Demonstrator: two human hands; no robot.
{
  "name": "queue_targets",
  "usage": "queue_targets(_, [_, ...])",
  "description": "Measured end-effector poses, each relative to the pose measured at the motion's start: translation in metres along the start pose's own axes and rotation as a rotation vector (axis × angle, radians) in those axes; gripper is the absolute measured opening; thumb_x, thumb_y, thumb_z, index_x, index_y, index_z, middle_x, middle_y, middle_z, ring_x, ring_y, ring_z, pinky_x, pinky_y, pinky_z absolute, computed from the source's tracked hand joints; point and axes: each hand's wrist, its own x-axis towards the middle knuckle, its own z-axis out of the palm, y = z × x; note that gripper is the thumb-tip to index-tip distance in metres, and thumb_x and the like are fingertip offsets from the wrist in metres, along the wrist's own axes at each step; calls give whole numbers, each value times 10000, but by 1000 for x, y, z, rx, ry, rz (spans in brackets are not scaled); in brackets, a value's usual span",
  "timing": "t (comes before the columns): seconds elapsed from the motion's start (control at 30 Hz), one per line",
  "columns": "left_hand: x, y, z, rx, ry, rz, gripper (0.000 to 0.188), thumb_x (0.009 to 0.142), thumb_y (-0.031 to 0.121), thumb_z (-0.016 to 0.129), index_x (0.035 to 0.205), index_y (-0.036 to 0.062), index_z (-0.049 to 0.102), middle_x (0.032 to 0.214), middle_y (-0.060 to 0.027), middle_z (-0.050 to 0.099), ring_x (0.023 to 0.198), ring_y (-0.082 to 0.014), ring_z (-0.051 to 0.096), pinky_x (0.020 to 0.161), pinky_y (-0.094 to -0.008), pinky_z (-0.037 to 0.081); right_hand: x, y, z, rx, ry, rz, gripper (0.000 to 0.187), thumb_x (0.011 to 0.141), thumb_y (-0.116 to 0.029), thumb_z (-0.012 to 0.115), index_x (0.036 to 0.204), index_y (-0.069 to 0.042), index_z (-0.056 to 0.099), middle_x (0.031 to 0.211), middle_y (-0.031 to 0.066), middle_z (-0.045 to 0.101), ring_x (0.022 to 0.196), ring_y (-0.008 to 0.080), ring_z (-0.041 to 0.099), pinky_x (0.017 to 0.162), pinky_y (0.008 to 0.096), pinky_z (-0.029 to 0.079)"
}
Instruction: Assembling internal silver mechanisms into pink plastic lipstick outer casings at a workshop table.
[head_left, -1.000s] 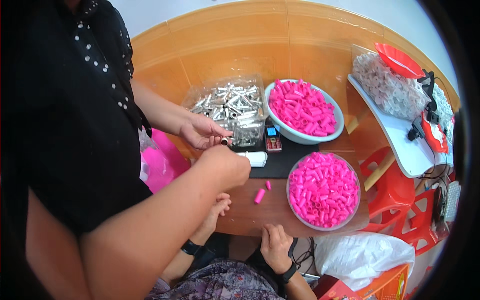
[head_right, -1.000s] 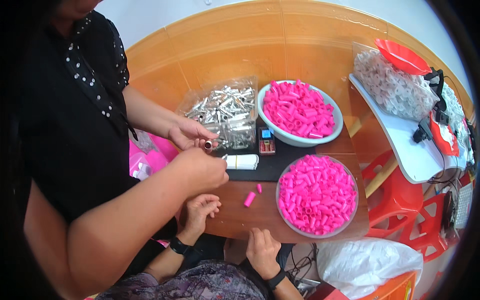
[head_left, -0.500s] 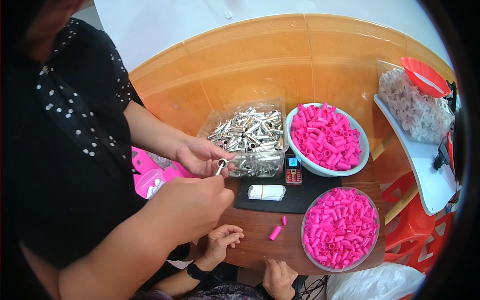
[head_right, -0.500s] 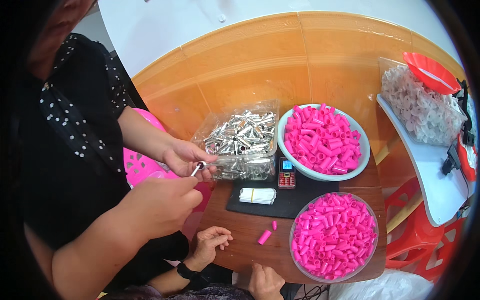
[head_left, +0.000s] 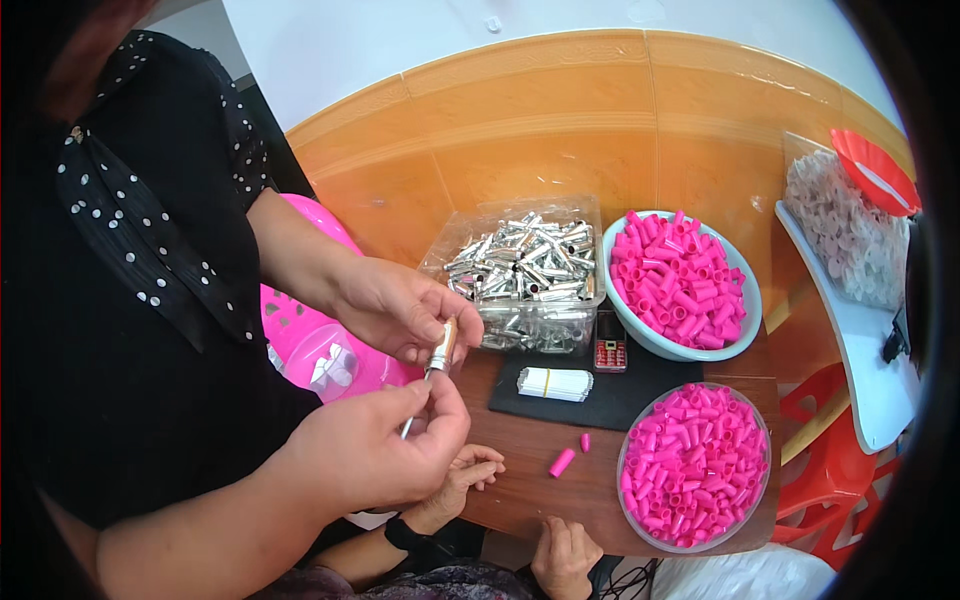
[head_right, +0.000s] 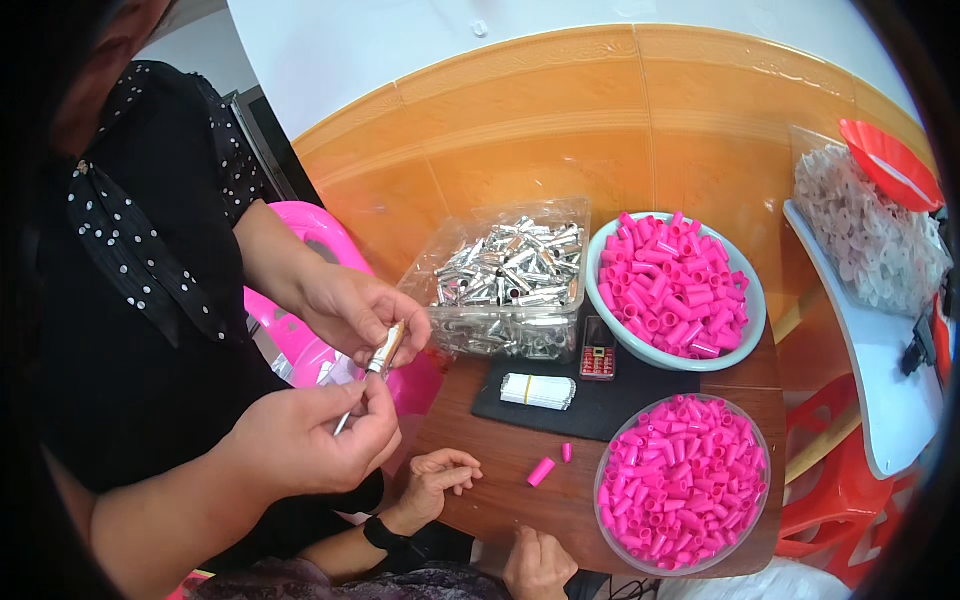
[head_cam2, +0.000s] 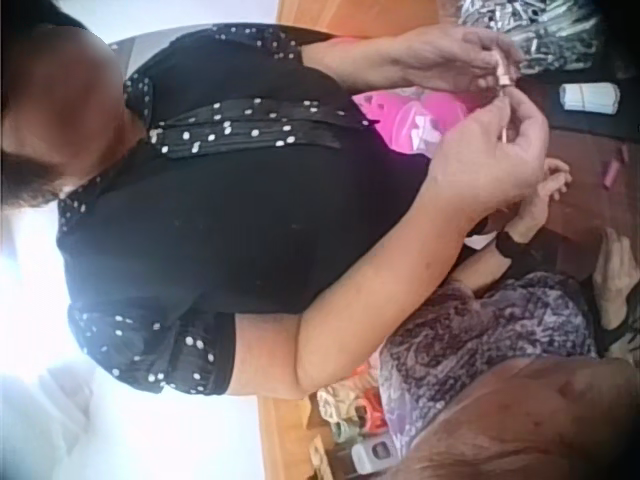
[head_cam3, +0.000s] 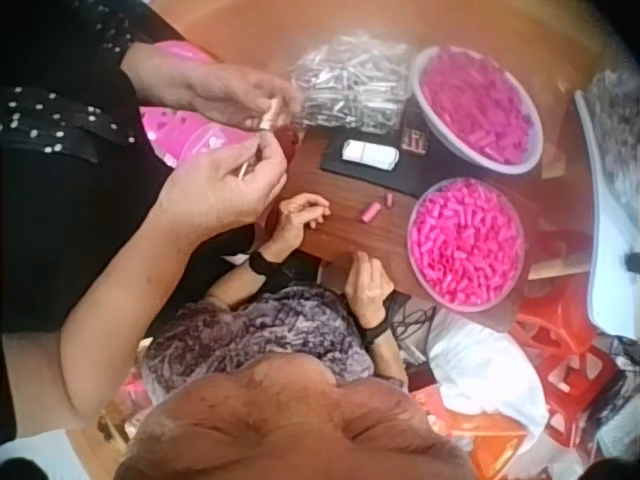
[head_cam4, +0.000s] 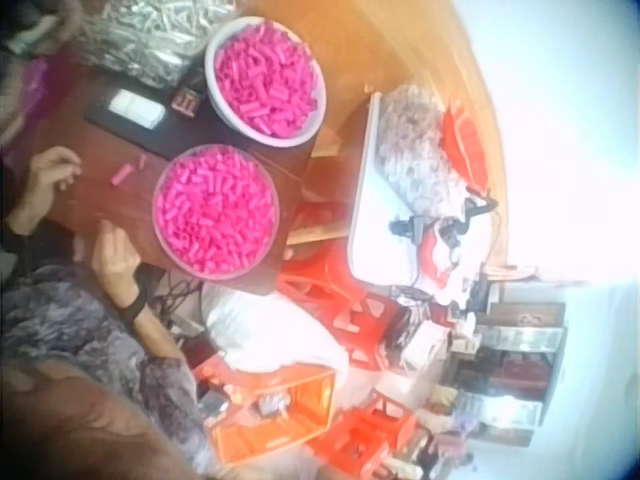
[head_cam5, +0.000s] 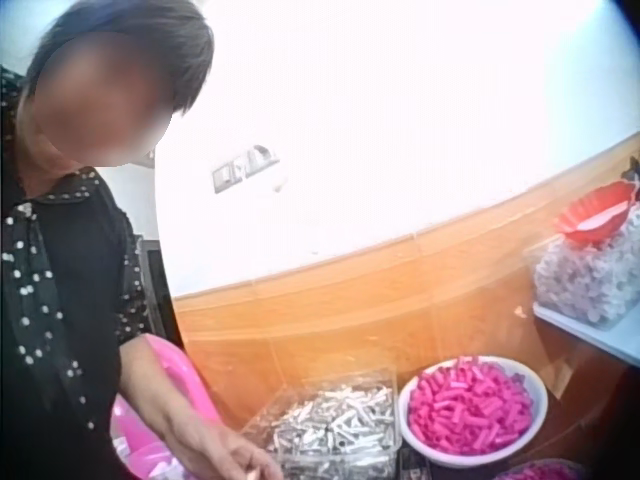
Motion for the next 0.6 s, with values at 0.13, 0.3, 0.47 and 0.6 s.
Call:
queue_targets(0.13, [3,-17,-14,27,16,-19,168,839,80,627,974,-18,648,876,-94,675,683,-86,573,597,-192,441,-2,0,3,-21,34,-36,241,794,28,630,1034,0,616,715,127,547,538,272,553,476,358,457])
queue_targets(0.3, [4,-20,-16,20,13,-10,177,842,102,632,974,-14,649,875,-83,672,692,-86,574,597,-191,442,0,-4,1,-59,38,-49,239,795,23,626,1031,-16,613,695,122,522,522,270,533,471,355,447])
queue_targets(0.47, [5,-18,-15,20,8,-1,174,845,109,631,969,-11,652,869,-76,673,689,-83,575,599,-187,444,0,-5,5,-93,38,-43,216,801,11,618,1014,-24,613,695,119,510,526,271,533,470,358,445])
queue_targets(0.6, [4,-14,-14,29,-2,5,172,847,114,630,965,-8,654,864,-71,674,687,-81,576,601,-185,445,-11,1,13,-114,59,-42,217,801,0,620,1016,-25,611,706,120,514,531,272,538,469,362,449])
